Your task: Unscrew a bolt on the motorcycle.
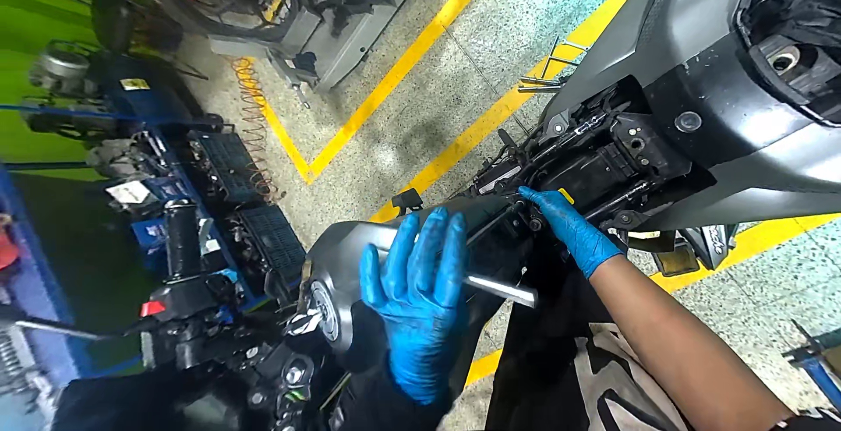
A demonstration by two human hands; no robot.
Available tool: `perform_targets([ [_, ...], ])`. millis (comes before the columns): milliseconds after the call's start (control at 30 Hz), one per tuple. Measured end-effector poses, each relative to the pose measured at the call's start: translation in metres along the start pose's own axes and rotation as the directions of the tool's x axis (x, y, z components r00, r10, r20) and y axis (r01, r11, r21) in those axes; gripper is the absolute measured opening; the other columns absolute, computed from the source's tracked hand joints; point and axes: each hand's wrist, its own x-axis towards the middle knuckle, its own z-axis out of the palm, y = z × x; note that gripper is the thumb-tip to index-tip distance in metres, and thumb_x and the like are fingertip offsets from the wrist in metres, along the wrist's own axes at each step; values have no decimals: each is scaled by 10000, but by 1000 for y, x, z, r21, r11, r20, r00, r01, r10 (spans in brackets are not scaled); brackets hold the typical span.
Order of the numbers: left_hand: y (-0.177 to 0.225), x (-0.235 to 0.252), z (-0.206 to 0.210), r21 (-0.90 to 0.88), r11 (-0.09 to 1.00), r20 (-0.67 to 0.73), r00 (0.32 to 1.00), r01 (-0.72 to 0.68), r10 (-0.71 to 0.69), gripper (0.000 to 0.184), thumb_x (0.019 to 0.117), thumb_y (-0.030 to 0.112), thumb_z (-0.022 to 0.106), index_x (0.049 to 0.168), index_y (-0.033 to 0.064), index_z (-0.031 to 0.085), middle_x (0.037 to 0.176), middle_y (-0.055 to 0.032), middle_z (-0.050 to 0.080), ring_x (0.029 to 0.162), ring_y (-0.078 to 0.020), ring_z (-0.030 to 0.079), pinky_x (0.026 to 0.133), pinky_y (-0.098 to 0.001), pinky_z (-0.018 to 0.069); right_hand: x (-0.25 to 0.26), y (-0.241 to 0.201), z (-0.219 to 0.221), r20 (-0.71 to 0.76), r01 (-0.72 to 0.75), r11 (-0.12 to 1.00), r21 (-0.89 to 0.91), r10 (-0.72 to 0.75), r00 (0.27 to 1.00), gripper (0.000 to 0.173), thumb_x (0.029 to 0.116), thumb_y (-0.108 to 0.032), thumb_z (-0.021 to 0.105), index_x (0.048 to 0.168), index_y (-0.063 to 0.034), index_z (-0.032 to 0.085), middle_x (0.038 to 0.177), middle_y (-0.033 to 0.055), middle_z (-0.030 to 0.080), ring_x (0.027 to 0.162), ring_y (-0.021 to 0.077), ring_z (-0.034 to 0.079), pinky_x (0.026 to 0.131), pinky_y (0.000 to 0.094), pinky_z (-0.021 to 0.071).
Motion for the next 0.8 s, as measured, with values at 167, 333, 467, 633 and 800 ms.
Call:
perform_targets([
  [167, 20, -5, 3, -425, 902, 133, 991, 80, -25, 746, 985, 748, 262, 1532, 259, 391, 1645, 29, 324, 1572, -216, 135, 1238, -565, 24, 0, 1, -2, 9, 10, 1000, 21, -10, 1000, 523, 968, -509, 659, 1017, 7, 726, 1070, 176, 702, 1038, 281, 644, 935, 524, 490],
  [333, -17, 18, -10, -752, 641, 245, 968, 151, 59, 439, 1044, 470, 502, 1348, 182, 632, 1708, -60, 206, 1590, -298, 78, 1297, -522, 110, 0, 1, 1, 9, 7, 1000, 7, -7, 1000, 551, 963, -534, 653, 1044, 6, 728, 1092, 186, 702, 1059, 292, 645, 947, 535, 490],
  [467, 6, 16, -34, -603, 306, 536, 658, 737, -530, 796, 972, 307, 641, 1615, 75, 232, 1592, -54, 421, 1402, -93, 472, 1124, -280, 456, 2, 2, 2, -1, -6, 1000, 6, 6, 1000, 553, 950, -536, 671, 1039, 7, 725, 1105, 188, 699, 1083, 302, 638, 961, 540, 483],
  [633, -23, 12, -32, -192, 963, 310, 943, 190, -124, 425, 1085, 211, 411, 1419, 9, 578, 1243, -139, 722, 1106, -219, 708, 1065, -395, 488, -3, 1, -1, 6, 29, 999, 39, -29, 1000, 510, 967, -491, 668, 1011, 14, 722, 1074, 179, 698, 1044, 281, 633, 935, 510, 481],
  [800, -8, 2, -5, -130, 990, 74, 995, -53, 63, 383, 1069, 150, 411, 1422, 114, 553, 1391, -117, 640, 1374, -255, 538, 1212, -563, 252, -3, 0, -1, 10, 18, 998, 61, -19, 1000, 513, 971, -488, 666, 1058, 15, 721, 1103, 186, 697, 1059, 282, 636, 954, 516, 486],
])
